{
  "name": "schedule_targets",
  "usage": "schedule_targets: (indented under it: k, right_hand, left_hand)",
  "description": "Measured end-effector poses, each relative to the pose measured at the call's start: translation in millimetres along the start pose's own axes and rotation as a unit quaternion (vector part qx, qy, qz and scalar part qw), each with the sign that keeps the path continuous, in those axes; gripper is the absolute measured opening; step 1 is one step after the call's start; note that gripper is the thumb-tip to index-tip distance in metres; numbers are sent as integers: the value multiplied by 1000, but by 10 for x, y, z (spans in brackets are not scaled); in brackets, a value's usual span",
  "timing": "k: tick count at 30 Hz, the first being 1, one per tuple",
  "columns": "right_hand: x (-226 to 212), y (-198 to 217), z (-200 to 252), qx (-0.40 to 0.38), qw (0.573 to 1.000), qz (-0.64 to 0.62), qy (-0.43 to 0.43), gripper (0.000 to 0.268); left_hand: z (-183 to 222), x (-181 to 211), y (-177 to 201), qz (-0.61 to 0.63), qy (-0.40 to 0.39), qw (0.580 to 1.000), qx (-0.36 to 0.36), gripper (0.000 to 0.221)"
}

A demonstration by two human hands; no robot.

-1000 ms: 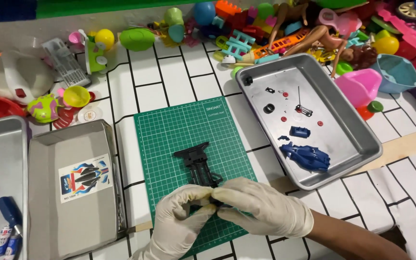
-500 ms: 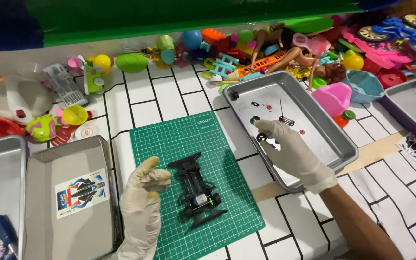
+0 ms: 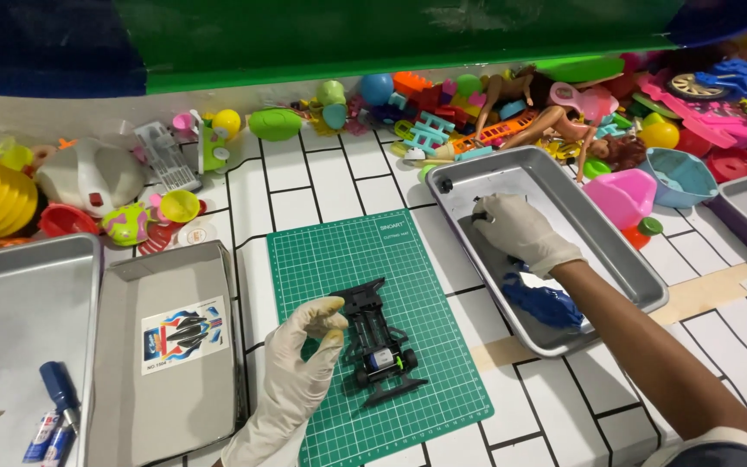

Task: Assembling a toy car by inserting batteries and attaching various plastic body and chassis components.

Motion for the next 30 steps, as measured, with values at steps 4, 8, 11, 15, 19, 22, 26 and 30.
schedule_targets:
  k: [4, 8, 11, 15, 19, 22, 26, 30]
  right_hand:
    - [-55, -76, -257, 65, 993, -93, -22, 26]
    - [-193, -119, -530, 120, 986, -115, -26, 20]
    - [-267, -133, -597, 108, 985, -125, -51, 13]
    - [-267, -110, -544, 175, 974, -143, 11, 23]
    - [-1536, 503, 638, 71, 887, -442, -114, 18]
    - [-1820, 185, 1144, -44, 773, -620, -130, 21]
    - [-1698, -388, 1375, -125, 704, -694, -87, 19]
    - [-1629, -609, 1417, -144, 658, -735, -77, 9]
  left_hand:
    - [-7, 20, 2, -20, 28, 999, 1, 33]
    - [-6, 95, 17, -16, 65, 998, 0, 22]
    - [-19, 157, 40, -27, 76, 997, -8, 18]
    - [-24, 163, 31, -31, 86, 996, -4, 16]
    - [16, 167, -6, -36, 8, 999, 27, 31]
    - [38, 280, 8, -56, -111, 992, 26, 53]
    - [104, 369, 27, -121, -147, 981, -26, 41]
    - [79, 322, 8, -106, -145, 983, -29, 27]
Point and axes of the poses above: each hand's wrist, its own z-axis away from the middle knuckle, its own y-axis out of the back of the hand, x = y × z, the point moved 2 cm from there along -z, towards the middle knuckle, and after that the axes turned 8 degrees about -z, right-handed, at the moved point
